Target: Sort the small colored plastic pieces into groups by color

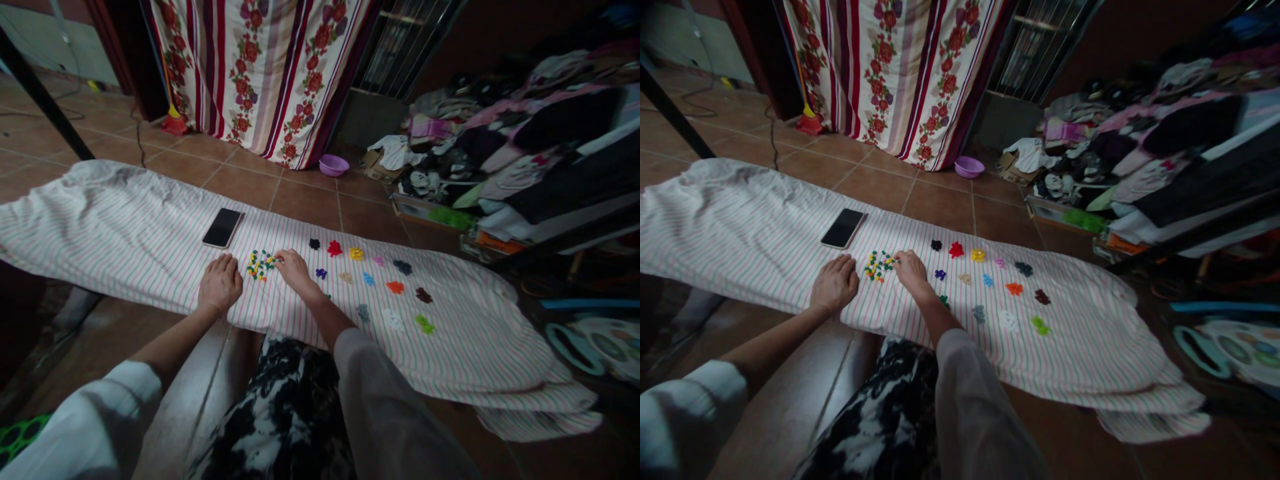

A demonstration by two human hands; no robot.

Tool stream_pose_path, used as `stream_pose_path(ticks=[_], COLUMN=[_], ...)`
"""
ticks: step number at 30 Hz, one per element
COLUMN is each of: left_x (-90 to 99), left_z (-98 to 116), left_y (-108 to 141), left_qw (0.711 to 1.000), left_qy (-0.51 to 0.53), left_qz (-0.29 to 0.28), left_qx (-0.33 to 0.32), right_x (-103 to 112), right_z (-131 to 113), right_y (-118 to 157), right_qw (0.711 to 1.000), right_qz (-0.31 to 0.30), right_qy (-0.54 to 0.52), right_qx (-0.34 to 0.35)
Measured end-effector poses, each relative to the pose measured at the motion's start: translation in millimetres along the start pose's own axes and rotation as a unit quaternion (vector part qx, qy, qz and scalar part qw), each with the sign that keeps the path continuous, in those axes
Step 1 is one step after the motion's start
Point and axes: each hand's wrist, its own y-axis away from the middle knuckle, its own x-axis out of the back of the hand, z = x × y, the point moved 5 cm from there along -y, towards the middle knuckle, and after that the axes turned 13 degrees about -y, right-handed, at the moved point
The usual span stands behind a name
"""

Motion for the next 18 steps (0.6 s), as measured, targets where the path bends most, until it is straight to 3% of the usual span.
stream_pose_path(ticks=[10,18], left_x=[0.4,-0.1], left_z=[-1,-1], left_y=[0,0], left_qw=[1.000,1.000], left_qy=[-0.003,-0.003], left_qz=[0.010,0.001], left_qx=[-0.006,-0.004], right_x=[2,4], right_z=[8,11], right_y=[7,17], right_qw=[1.000,0.995], right_qz=[0.011,0.057], right_qy=[-0.017,-0.060], right_qx=[0.005,0.051])
